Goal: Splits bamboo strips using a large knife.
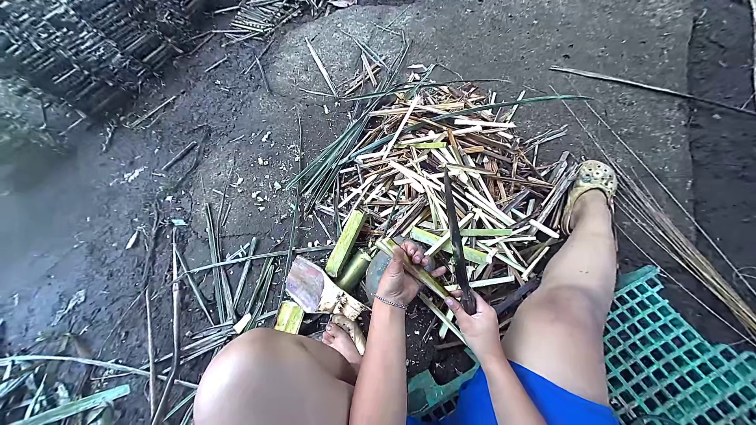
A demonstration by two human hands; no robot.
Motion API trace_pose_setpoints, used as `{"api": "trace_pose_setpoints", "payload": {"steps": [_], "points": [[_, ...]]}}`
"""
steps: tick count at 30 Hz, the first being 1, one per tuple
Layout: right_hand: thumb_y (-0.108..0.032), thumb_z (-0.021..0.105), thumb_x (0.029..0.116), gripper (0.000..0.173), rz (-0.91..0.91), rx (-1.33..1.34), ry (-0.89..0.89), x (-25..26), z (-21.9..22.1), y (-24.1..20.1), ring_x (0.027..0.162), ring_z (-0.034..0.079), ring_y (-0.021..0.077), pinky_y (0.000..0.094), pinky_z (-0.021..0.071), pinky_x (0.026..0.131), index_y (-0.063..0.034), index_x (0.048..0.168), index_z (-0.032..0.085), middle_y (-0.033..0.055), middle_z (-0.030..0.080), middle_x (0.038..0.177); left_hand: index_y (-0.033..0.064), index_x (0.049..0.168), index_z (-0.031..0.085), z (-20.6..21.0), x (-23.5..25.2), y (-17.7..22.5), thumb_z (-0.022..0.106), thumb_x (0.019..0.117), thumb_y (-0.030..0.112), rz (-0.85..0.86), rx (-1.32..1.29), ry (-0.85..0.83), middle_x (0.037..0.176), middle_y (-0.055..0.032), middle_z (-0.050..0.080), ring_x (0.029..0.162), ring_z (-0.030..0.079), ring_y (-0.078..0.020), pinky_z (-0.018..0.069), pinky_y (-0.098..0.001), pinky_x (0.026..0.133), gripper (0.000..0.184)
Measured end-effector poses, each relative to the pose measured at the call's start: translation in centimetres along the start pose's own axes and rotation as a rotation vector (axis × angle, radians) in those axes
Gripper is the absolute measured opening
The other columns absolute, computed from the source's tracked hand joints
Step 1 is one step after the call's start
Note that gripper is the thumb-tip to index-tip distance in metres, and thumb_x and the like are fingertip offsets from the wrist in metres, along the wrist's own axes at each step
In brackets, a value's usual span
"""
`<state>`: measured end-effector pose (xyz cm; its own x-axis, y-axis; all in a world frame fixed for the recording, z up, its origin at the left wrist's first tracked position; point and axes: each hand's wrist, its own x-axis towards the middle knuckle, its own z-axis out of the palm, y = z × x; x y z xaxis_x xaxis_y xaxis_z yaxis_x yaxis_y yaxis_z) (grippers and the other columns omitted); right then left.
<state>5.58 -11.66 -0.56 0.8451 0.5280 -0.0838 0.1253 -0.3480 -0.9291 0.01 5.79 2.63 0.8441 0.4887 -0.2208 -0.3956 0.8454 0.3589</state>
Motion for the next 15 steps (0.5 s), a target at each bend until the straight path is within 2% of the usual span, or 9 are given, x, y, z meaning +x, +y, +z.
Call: {"api": "trace_pose_setpoints", "payload": {"steps": [2,5,10,13,15], "points": [[-0.023,0.075,0.0884,0.03,-0.011,-0.009,0.003,0.0,0.0,-0.3,0.059,0.051,-0.0064,0.0139,0.044,0.058,0.0016,0.106,0.07,-0.0018,0.064,0.075,0.0209,0.073,0.066,0.1,-0.1,0.1,0.087,0.0632,0.062,0.004,-0.017,-0.006,0.065,0.0055,0.062,0.069,0.068,-0.0163,0.0599,-0.0525,0.083,0.047],[-0.027,0.075,0.0883,0.034,-0.068,-0.049,0.021,-0.1,-0.1,-0.7,0.062,0.052,-0.0055,0.0144,0.0445,0.06,0.0029,0.105,0.071,0.0008,0.065,0.076,0.0212,0.075,0.068,0.4,-0.1,0.0,0.084,0.0596,0.07,0.018,-0.036,-0.041,0.063,0.0064,0.061,0.066,0.068,-0.0146,0.0608,-0.0484,0.081,0.053],[-0.032,0.073,0.0891,0.037,-0.16,-0.099,0.026,0.0,-0.4,-0.7,0.064,0.054,-0.0062,0.0131,0.0446,0.063,0.0025,0.103,0.072,0.0018,0.067,0.077,0.0203,0.084,0.073,-0.5,0.2,-0.2,0.081,0.0562,0.077,0.022,-0.085,-0.236,0.064,0.0079,0.061,0.063,0.065,-0.0121,0.0595,-0.0395,0.074,0.063],[-0.033,0.072,0.0898,0.039,-0.188,-0.143,0.027,0.1,-0.6,-0.8,0.068,0.059,0.0001,0.0189,0.0484,0.067,0.003,0.104,0.073,0.0066,0.07,0.08,0.0208,0.085,0.073,-0.6,0.3,-0.1,0.079,0.0495,0.083,0.014,-0.087,-0.25,0.064,0.0082,0.061,0.063,0.064,-0.0122,0.0583,-0.0395,0.074,0.071],[-0.034,0.071,0.0897,0.04,-0.209,-0.146,0.028,0.3,-0.8,-0.9,0.068,0.059,-0.0011,0.0171,0.0483,0.066,0.0028,0.104,0.073,0.0061,0.07,0.08,0.0202,0.085,0.073,-0.5,0.3,0.0,0.078,0.0486,0.083,0.015,-0.102,-0.256,0.065,0.0077,0.061,0.063,0.064,-0.0126,0.0582,-0.0399,0.075,0.073]]}}
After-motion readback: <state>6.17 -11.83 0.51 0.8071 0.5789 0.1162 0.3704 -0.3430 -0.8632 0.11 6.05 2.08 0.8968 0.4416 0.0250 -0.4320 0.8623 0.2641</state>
